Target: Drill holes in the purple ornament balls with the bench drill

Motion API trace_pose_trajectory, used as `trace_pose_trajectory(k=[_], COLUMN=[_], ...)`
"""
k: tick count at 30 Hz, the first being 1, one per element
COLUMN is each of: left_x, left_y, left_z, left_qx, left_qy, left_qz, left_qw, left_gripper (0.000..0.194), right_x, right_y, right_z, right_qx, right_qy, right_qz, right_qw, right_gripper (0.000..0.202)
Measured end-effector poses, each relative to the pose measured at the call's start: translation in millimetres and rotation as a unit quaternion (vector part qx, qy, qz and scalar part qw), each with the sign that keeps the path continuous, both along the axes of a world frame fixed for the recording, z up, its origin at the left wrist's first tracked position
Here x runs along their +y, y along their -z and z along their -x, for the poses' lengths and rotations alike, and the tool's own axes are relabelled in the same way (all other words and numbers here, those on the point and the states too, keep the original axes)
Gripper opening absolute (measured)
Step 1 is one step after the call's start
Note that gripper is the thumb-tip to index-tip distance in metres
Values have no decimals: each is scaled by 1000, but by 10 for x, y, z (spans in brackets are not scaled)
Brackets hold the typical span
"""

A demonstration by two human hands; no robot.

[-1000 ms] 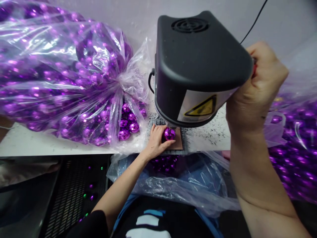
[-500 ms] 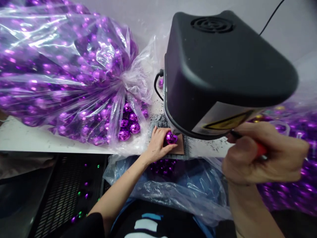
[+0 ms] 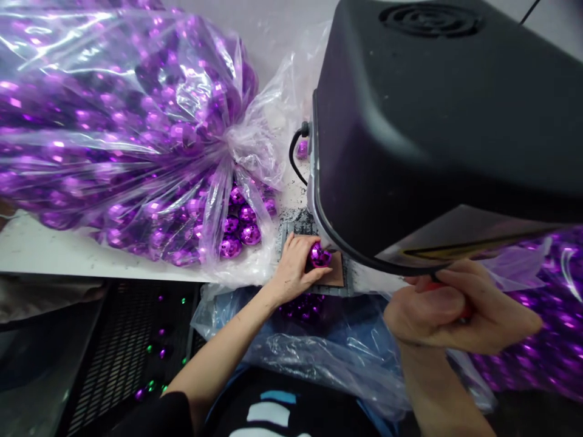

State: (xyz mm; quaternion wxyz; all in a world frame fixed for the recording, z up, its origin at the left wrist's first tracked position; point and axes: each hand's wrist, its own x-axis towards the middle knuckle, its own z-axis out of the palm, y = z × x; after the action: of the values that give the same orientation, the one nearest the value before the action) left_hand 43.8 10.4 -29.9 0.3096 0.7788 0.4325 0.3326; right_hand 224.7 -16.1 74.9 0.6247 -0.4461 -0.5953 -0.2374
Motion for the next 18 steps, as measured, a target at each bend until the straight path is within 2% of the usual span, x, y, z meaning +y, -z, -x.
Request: trace_pose_trajectory(k=[2, 4, 10, 15, 18], left_x=[-6, -9, -4, 4, 9], left_y=[-26, -52, -103, -100, -89], left_z=[-1, 4, 19, 14, 12], left_qx=[7, 15, 37, 43, 35], left_qy=[-1, 4, 5, 4, 2], left_qz=[6, 10, 11, 16, 15], left_qw=[1000, 1000, 999, 999, 999], left_gripper=[50, 47, 43, 44, 45], right_x=[53, 89, 80, 19, 0], right_y=[21, 48, 133, 185, 350], right_z=[37, 56, 51, 26, -8], right_qx=[24, 33, 41, 32, 32], right_qy=[16, 12, -2, -9, -27], right_qz=[-27, -23, -34, 0, 55], right_qw=[999, 999, 999, 999, 998], right_gripper=[31, 33, 26, 22, 16])
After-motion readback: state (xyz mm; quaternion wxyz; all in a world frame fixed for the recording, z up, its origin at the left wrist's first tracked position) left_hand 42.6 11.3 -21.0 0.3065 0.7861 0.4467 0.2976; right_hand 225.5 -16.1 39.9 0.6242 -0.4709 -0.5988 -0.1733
